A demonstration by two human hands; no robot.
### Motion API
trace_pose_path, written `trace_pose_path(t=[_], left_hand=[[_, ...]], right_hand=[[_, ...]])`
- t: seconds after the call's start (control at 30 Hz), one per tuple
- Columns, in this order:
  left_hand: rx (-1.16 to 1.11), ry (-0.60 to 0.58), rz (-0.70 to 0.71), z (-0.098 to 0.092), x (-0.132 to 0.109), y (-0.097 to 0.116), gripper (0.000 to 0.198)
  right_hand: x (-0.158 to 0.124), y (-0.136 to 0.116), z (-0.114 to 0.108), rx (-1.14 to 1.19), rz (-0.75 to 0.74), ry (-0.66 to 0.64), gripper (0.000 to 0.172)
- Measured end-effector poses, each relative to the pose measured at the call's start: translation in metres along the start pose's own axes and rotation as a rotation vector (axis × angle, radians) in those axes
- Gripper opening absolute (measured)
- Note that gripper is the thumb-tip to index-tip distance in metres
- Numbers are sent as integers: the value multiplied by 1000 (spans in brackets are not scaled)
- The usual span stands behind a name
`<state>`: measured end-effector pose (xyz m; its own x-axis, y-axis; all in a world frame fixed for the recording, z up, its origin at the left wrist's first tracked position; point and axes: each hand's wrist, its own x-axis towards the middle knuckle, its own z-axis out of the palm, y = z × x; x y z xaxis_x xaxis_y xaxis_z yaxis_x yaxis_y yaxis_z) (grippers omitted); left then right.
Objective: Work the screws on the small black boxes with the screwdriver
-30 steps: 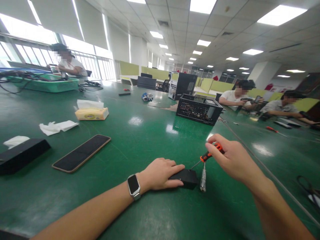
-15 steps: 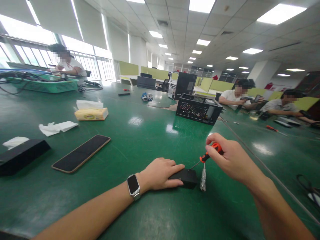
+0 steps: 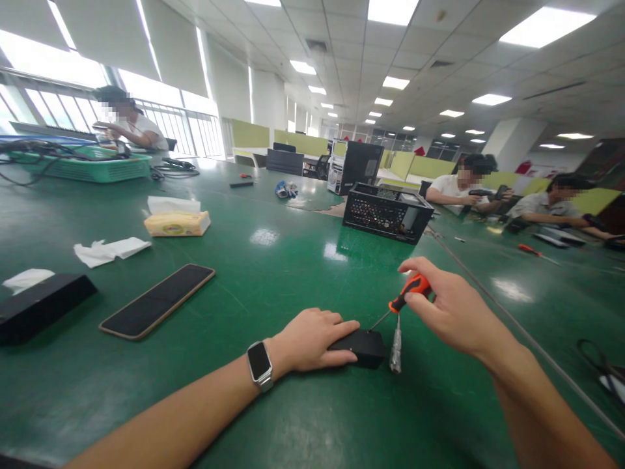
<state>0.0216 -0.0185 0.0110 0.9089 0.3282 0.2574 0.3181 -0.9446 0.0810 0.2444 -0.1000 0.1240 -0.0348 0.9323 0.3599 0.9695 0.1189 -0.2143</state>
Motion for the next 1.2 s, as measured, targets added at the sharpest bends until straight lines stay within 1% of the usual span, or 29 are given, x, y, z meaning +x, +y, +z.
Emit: trace_pose_path(t=[0.07, 0.17, 0.23, 0.37, 0.43, 0.53, 0.63, 0.7, 0.77, 0.83, 0.9, 0.97, 1.0, 1.1, 1.2], left_hand=[[0, -1, 1, 0, 0, 0, 55], [2, -7, -3, -1, 0, 0, 54], [0, -10, -6, -1, 0, 1, 54], [-2, -8, -11, -1, 0, 1, 54], [-4, -11, -15, -1, 0, 1, 54], [-10, -19, -14, -1, 0, 1, 54], [-9, -25, -11, -1, 0, 1, 53], [-4, -27, -11, -1, 0, 1, 52], [-1, -25, -12, -2, 0, 1, 52], [-6, -22, -14, -2, 0, 1, 52], [-15, -24, -14, -2, 0, 1, 52], [-20, -28, -15, -2, 0, 1, 51], [-18, -30, -16, -2, 0, 1, 51], [-12, -30, -19, -1, 0, 2, 51], [-14, -19, -17, -1, 0, 2, 51]], right_hand=[[0, 0, 1, 7, 21, 5, 29], [-1, -2, 2, 2, 54, 22, 25], [-2, -3, 2, 18, 25, 16, 20], [-3, -5, 2, 143, -120, 1, 26], [-2, -6, 3, 145, -124, 19, 24], [-2, -6, 4, 151, -89, 52, 23], [-3, -6, 4, 248, -122, 3, 18], [-3, -7, 4, 291, -154, -33, 26], [-4, -8, 6, 291, -148, -5, 32], [-3, -8, 7, 262, -121, 55, 28], [-3, -9, 8, 248, -104, 83, 18], [-3, -10, 8, 295, -132, 50, 10], [-4, -11, 8, 330, -150, 24, 9], [-4, -12, 10, 346, -155, 8, 16], [-3, -13, 17, 273, -80, -6, 22]])
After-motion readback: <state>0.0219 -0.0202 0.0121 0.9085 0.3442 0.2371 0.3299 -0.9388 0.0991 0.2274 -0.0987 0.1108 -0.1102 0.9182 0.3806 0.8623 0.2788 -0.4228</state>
